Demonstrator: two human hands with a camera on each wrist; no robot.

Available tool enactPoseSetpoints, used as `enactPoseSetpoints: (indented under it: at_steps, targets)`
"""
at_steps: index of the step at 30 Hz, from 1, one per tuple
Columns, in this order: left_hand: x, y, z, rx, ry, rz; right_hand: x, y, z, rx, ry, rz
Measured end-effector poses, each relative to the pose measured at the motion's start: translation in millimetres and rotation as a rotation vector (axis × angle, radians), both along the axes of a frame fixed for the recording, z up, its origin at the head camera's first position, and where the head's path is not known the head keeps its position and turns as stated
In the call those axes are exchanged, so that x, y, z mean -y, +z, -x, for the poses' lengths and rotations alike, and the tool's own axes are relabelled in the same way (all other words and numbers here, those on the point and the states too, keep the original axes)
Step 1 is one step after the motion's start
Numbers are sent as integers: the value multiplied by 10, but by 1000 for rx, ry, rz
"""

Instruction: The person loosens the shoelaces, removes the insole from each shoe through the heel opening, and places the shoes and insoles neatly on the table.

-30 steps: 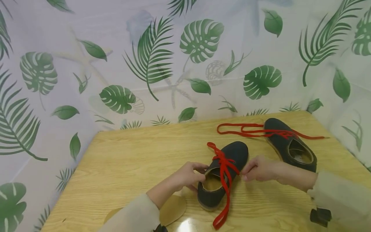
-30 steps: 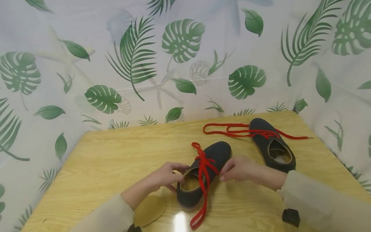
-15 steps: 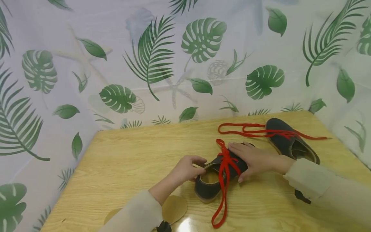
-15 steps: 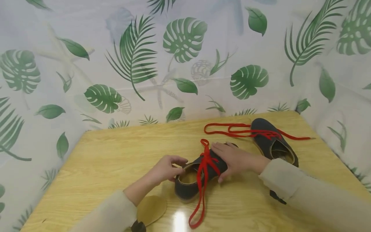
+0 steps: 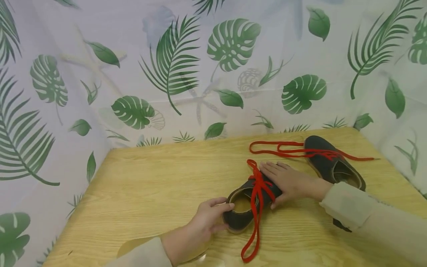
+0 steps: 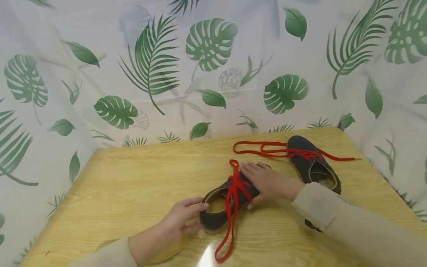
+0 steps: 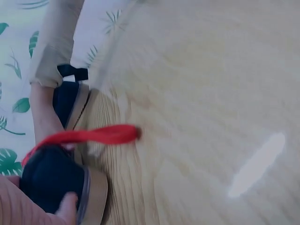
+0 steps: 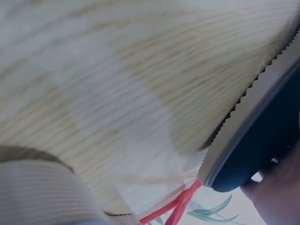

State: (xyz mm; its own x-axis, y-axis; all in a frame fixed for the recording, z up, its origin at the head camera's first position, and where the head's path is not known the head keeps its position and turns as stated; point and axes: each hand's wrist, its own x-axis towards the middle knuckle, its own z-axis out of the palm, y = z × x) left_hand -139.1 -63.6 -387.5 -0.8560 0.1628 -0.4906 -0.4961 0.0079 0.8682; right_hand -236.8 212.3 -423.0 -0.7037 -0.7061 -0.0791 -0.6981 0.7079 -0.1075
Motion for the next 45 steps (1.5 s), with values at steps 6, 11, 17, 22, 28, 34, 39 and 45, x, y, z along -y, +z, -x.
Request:
enactPoseSetpoints:
  at_steps: [6, 11, 17, 22, 28, 34, 39, 45]
  targets:
    - [5, 38, -33, 27, 56, -40, 39, -28, -91, -131, -44, 4]
    - [43, 10, 48, 30, 51, -21, 38, -62, -159, -121, -97, 47]
    - [108, -26, 179, 6, -24, -1, -1, -92, -219, -68, -142, 128]
    - [169, -49, 324, -26, -96, 41, -54, -131, -267, -70, -138, 157]
    - [216, -88, 538, -56, -158, 66, -78, -131, -336, -52, -179, 95]
    - [218, -78, 663, -41, -181, 59, -70, -160, -382, -86, -248, 52]
    - [249, -90, 666, -49, -209, 51, -94, -153, -389, -82, -253, 59]
    - [226, -66, 679, -46, -207, 52, -127, -98, -366, -12, -244, 90]
